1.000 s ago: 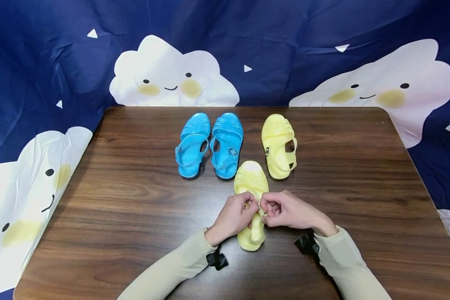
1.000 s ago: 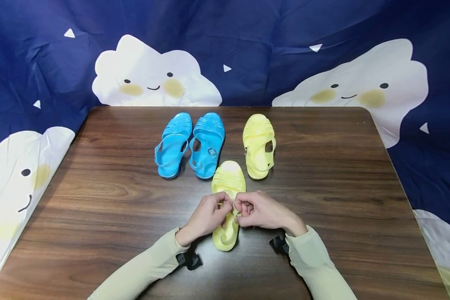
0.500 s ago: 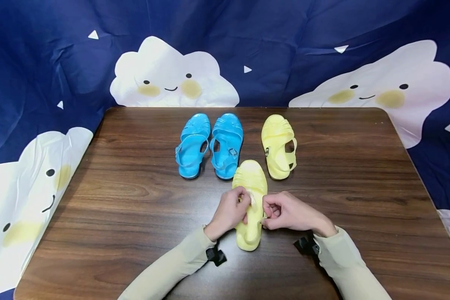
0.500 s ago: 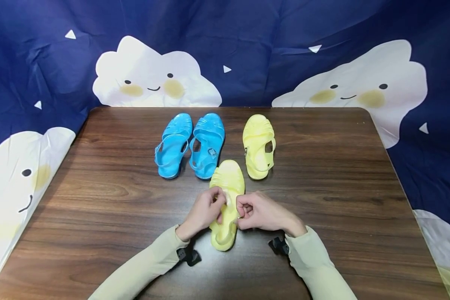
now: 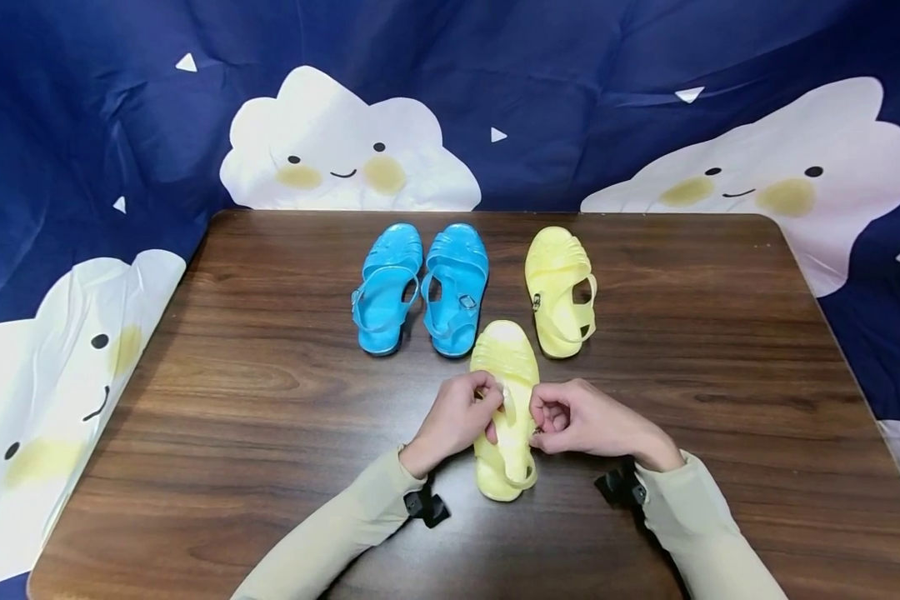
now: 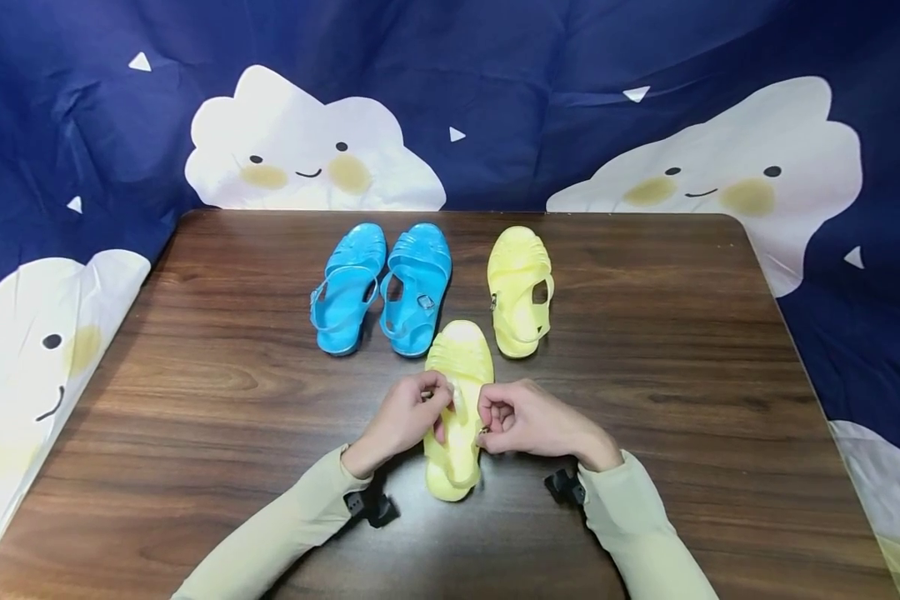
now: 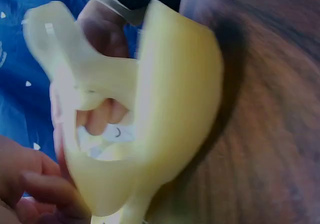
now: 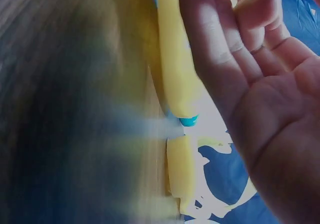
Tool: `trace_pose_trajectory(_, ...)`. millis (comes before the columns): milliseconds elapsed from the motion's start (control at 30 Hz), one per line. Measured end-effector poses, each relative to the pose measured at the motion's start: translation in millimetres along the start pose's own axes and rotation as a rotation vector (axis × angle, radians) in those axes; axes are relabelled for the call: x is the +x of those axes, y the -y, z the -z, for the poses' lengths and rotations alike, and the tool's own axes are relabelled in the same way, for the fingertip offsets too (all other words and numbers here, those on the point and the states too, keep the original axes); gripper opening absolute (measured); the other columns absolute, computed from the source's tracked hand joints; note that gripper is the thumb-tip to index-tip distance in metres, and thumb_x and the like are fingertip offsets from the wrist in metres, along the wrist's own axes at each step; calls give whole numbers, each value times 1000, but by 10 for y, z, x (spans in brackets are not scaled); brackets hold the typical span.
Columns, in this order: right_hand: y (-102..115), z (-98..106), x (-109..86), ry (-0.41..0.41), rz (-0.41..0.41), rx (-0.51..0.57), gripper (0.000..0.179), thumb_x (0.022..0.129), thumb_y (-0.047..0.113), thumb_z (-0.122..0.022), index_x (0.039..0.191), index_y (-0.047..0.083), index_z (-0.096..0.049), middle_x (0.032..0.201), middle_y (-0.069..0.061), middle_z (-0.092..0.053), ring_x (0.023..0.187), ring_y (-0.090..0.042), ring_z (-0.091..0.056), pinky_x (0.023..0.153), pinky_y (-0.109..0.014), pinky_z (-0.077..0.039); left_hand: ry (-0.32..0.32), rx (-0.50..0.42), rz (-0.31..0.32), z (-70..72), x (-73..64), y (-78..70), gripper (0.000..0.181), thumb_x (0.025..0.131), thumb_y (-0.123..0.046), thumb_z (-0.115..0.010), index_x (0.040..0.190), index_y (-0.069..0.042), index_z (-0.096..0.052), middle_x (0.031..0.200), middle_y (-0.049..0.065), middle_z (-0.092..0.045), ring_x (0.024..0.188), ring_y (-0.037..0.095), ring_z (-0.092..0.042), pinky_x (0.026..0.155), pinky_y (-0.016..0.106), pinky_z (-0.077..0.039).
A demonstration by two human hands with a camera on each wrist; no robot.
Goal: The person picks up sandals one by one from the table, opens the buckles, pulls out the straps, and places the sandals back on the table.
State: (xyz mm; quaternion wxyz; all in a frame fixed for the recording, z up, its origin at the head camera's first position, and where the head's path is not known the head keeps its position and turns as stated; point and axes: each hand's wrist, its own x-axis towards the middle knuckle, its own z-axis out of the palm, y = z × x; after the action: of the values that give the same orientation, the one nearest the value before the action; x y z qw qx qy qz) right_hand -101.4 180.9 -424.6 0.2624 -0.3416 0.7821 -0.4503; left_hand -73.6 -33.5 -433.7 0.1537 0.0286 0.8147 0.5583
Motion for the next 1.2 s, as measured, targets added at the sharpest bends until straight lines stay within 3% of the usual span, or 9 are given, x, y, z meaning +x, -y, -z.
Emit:
trace_pose_trajectory(333,-25,32,-7,10,4,-73,20,78,7,-73,80,17,-55,67,12,-52,60,-2,-51,55,-19,-46,39,83,-77,64,-73,-110,21,87,-10,-56,70,-9,-68,49,-6,-54,39,8,-52,40,21,-39)
trace_pose_trajectory(500,-29,40,-14,21,12,-64,18,78,5,-72,81,15,-56,70,11,-55,62,-2,-54,57,-21,-49,69,125,-68,81,-95,-135,21,86,-11,-59,69,-7,-71,46,-9,-50,36,3,-47,40,19,-39)
trace_pose_trajectory(767,-23,47,-24,37,1,-43,17,78,3,-70,83,13,-57,74,10,-57,66,-3,-57,60,-22,-52,81,264,-145,77,-103,-138,25,84,-13,-64,61,-9,-69,48,-13,-46,49,-3,-40,48,14,-31)
trace_pose_trajectory(1033,-37,47,-27,45,10,-31,18,78,2,-69,84,13,-57,75,9,-58,67,-3,-59,62,-23,-53,82,311,-156,57,-89,-112,29,85,-17,-65,57,-11,-66,47,-14,-43,47,-2,-37,46,15,-28)
trace_pose_trajectory(1200,-39,48,-30,51,5,-24,19,78,0,-67,85,14,-56,76,9,-58,68,-3,-58,62,-23,-53,91,345,-170,43,-88,-100,25,85,-18,-67,61,-13,-69,49,-15,-49,47,-4,-40,46,14,-31)
